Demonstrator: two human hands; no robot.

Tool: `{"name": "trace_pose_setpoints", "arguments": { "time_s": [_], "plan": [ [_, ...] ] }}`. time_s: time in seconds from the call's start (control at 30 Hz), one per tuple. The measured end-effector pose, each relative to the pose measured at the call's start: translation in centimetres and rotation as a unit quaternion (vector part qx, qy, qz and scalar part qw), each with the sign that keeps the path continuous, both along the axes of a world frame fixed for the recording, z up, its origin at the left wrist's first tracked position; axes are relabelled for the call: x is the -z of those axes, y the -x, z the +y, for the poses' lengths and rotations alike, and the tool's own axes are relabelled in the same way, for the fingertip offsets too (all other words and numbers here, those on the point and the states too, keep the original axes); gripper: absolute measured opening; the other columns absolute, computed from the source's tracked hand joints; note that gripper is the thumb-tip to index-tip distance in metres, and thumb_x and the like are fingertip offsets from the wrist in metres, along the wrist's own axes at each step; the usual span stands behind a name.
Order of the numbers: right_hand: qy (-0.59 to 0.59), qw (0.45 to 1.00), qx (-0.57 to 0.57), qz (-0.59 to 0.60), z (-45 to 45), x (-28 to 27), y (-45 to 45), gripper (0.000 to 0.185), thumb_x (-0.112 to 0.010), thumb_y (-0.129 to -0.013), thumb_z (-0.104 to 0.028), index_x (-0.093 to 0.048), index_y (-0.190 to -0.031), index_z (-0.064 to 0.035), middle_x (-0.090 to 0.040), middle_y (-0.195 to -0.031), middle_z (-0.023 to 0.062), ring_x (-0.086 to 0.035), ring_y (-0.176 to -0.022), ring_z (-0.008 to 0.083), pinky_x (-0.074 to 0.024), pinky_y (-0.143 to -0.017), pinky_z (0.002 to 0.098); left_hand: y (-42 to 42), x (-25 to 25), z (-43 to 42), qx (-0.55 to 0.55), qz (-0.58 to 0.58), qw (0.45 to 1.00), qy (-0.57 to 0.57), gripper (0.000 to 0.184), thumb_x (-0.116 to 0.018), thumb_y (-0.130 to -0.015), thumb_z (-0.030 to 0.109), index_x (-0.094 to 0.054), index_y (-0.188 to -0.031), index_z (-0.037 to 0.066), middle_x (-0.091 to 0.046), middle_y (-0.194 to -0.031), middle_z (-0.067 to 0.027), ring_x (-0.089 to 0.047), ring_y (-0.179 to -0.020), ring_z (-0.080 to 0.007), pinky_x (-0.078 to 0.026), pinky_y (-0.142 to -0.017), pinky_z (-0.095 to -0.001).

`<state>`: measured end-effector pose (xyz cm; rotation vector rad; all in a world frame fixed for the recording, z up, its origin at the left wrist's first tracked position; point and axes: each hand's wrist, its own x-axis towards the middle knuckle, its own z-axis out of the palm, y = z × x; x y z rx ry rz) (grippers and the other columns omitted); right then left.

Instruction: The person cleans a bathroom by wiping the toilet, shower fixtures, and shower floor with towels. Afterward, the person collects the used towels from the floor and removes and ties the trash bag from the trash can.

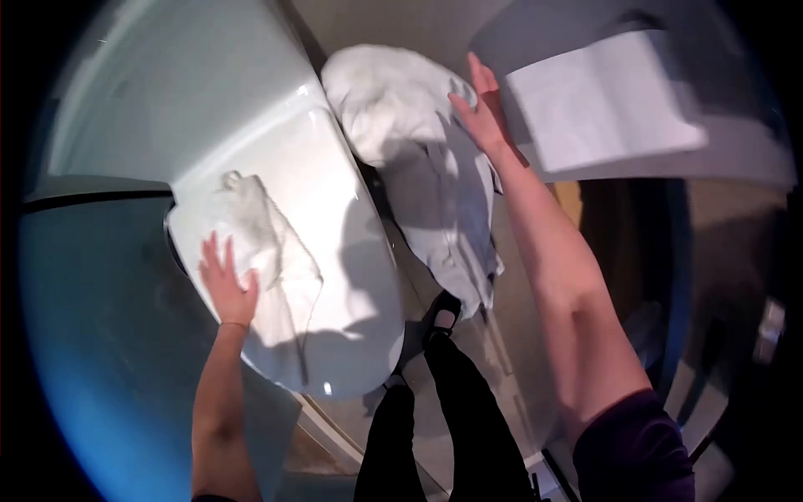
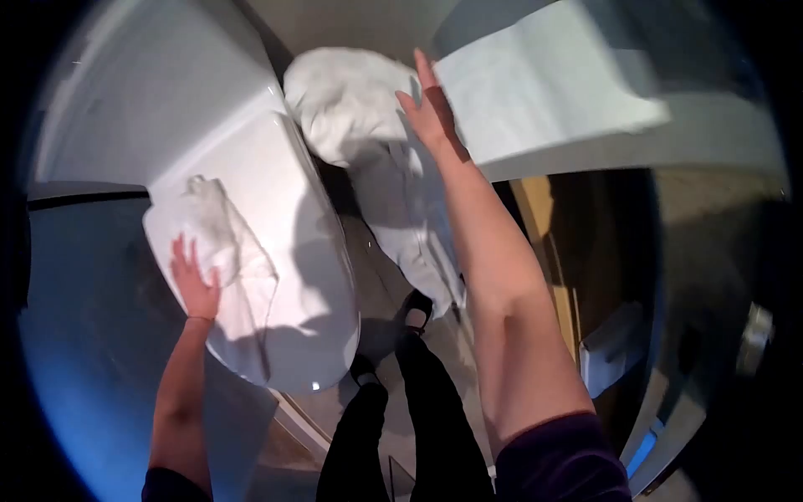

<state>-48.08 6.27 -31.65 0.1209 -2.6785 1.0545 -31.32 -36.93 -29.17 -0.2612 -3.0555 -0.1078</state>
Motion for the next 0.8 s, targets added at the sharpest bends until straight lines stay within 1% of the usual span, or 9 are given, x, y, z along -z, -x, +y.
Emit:
{"name": "trace_pose_setpoints", "arguments": {
  "time_s": [0.13, 0.2, 0.37, 0.47, 0.57, 0.63, 0.7, 0.73, 0.8],
  "plan": [
    [-0.080, 0.981, -0.010, -0.175, 0.6, 19.4, -5.1, 0.090, -0.071, -0.064, -0.036, -0.019, -0.135, -0.0167, -0.022, -0.128, 0.0342, -0.022, -0.120, 0.0470, -0.0218, -0.099, 0.0467, 0.6, 1.1, -1.0, 0.046, 0.030, 0.997, -0.046, 0.055, -0.046, -0.080, 0.025, -0.030, -0.127, 0.002, -0.026, -0.133, -0.0225, -0.022, -0.124, -0.0406, -0.019, -0.098, -0.0490],
    [-0.115, 0.946, 0.044, -0.300, 0.8, 24.2, -7.8, 0.100, -0.073, -0.060, -0.041, -0.013, -0.136, -0.0180, -0.017, -0.130, 0.0347, -0.020, -0.120, 0.0479, -0.0202, -0.099, 0.0490, -0.4, 2.1, -2.5, 0.028, 0.011, 0.998, -0.051, 0.057, -0.044, -0.082, 0.027, -0.024, -0.130, 0.002, -0.022, -0.134, -0.0253, -0.021, -0.124, -0.0408, -0.018, -0.099, -0.0482],
    [0.065, 0.931, 0.199, -0.300, 0.7, 34.9, -2.2, 0.109, -0.074, -0.057, -0.047, -0.006, -0.137, -0.0165, -0.007, -0.132, 0.0351, -0.016, -0.122, 0.0473, -0.0211, -0.097, 0.0522, -8.9, 5.2, -10.2, -0.159, -0.042, 0.977, -0.135, 0.063, -0.044, -0.083, 0.029, -0.017, -0.133, 0.002, -0.016, -0.134, -0.0271, -0.022, -0.123, -0.0391, -0.018, -0.100, -0.0461],
    [0.120, 0.846, 0.353, -0.381, -2.3, 33.9, 5.9, 0.108, -0.070, -0.059, -0.053, -0.008, -0.136, -0.0117, -0.011, -0.133, 0.0323, -0.019, -0.123, 0.0441, -0.0239, -0.097, 0.0484, -8.6, 4.5, -10.1, -0.208, -0.088, 0.964, -0.141, 0.062, -0.043, -0.084, 0.029, -0.017, -0.133, 0.002, -0.017, -0.135, -0.0255, -0.023, -0.123, -0.0371, -0.019, -0.100, -0.0448],
    [0.264, 0.895, 0.098, -0.347, -2.5, 37.4, 12.5, 0.103, -0.062, -0.062, -0.060, -0.014, -0.134, -0.0036, -0.028, -0.131, 0.0255, -0.027, -0.122, 0.0377, -0.0244, -0.098, 0.0440, -8.6, 4.2, -10.5, -0.237, -0.111, 0.955, -0.143, 0.061, -0.043, -0.085, 0.028, -0.016, -0.133, 0.002, -0.018, -0.135, -0.0239, -0.024, -0.123, -0.0352, -0.019, -0.100, -0.0434],
    [-0.053, 0.968, 0.003, -0.244, -6.7, 41.1, 17.3, 0.097, -0.055, -0.066, -0.063, -0.020, -0.133, -0.0025, -0.029, -0.131, 0.0233, -0.029, -0.120, 0.0405, -0.0198, -0.099, 0.0482, -8.7, 4.2, -11.0, -0.244, -0.114, 0.952, -0.145, 0.060, -0.042, -0.085, 0.027, -0.016, -0.133, 0.002, -0.018, -0.135, -0.0228, -0.024, -0.123, -0.0338, -0.020, -0.100, -0.0426],
    [-0.112, 0.955, -0.096, -0.257, -11.7, 40.7, 17.9, 0.091, -0.059, -0.064, -0.059, -0.009, -0.136, -0.0319, -0.010, -0.138, 0.0214, -0.014, -0.121, 0.0500, -0.0181, -0.093, 0.0613, -8.9, 4.3, -11.0, -0.250, -0.115, 0.950, -0.146, 0.059, -0.042, -0.086, 0.026, -0.016, -0.133, 0.002, -0.019, -0.135, -0.0218, -0.025, -0.123, -0.0325, -0.020, -0.100, -0.0417],
    [-0.188, 0.920, -0.117, -0.323, -13.2, 35.4, 15.4, 0.092, -0.061, -0.064, -0.054, -0.012, -0.136, -0.0256, -0.012, -0.136, 0.0250, -0.018, -0.120, 0.0478, -0.0266, -0.093, 0.0553, -9.1, 4.4, -10.9, -0.253, -0.116, 0.949, -0.148, 0.059, -0.042, -0.086, 0.026, -0.016, -0.133, 0.001, -0.019, -0.135, -0.0212, -0.025, -0.123, -0.0319, -0.021, -0.100, -0.0412],
    [-0.256, 0.921, -0.083, -0.281, -14.3, 36.6, 12.1, 0.073, -0.060, -0.070, -0.031, -0.022, -0.132, -0.0354, -0.014, -0.136, 0.0163, -0.013, -0.124, 0.0416, -0.0314, -0.090, 0.0558, -9.0, 4.5, -11.2, -0.252, -0.111, 0.950, -0.151, 0.058, -0.041, -0.087, 0.026, -0.016, -0.133, 0.001, -0.020, -0.135, -0.0202, -0.025, -0.122, -0.0306, -0.021, -0.100, -0.0403]
  ]
}}
